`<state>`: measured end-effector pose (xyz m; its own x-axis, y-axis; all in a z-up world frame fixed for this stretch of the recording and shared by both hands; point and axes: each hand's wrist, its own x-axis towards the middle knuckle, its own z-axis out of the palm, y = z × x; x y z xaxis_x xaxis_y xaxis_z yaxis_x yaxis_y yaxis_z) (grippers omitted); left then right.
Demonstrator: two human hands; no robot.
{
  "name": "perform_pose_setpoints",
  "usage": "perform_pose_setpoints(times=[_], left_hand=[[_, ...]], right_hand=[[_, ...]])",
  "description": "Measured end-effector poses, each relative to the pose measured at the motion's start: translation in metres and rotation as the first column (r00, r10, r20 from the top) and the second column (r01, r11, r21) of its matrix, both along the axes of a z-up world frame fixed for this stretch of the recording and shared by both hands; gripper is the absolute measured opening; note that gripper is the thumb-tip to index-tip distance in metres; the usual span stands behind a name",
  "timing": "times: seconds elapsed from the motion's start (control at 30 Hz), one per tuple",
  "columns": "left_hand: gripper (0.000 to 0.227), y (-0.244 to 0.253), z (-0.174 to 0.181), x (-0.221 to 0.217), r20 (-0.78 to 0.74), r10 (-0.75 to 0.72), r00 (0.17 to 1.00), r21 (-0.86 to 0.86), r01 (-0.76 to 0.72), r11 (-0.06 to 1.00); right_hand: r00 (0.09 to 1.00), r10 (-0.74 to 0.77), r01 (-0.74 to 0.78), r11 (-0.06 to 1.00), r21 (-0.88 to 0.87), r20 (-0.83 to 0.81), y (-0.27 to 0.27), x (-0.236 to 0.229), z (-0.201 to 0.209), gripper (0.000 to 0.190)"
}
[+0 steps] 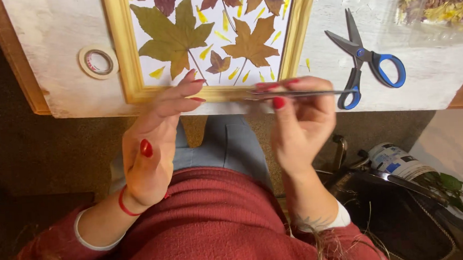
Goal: Using tweezers, tape, and scissors to arrange and secure dried leaves onto a background within a frame.
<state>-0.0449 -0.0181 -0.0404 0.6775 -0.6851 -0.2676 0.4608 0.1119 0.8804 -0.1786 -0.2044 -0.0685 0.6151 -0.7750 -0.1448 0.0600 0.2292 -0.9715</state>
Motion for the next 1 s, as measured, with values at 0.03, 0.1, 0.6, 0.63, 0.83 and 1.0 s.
perform_pose_setpoints(times=[0.03,0.1,0.6,0.63,0.83,1.0], left_hand=[[0.072,0.001,0.003,0.000,-0.048,-0.012,0.999,-0.024,0.011,1.000],[0.073,0.000,0.007,0.000,-0.059,-0.029,0.998,-0.034,0.027,0.999],[0.077,0.002,0.008,0.002,-0.129,-0.046,0.991,-0.062,0.039,0.997],[0.078,0.002,0.008,0.002,-0.150,-0.045,0.988,-0.073,0.035,0.997],[0.083,0.002,0.006,0.000,-0.259,-0.034,0.965,-0.106,0.007,0.994],[0.082,0.000,0.007,0.003,-0.250,-0.040,0.967,-0.079,0.021,0.997]], right_hand=[[0.998,0.047,-0.049,0.996,0.069,0.030,0.009,0.008,0.004,0.022],[0.997,0.058,-0.067,0.983,0.174,0.055,0.020,0.020,0.014,0.027],[0.988,0.024,-0.091,0.886,0.456,0.151,0.043,0.036,-0.001,0.030],[0.989,0.012,-0.083,0.875,0.477,0.149,0.043,0.037,-0.001,0.030],[0.992,0.000,-0.066,0.860,0.506,0.130,0.043,0.038,-0.004,0.030],[0.993,-0.002,-0.058,0.860,0.507,0.118,0.043,0.039,-0.005,0.029]])
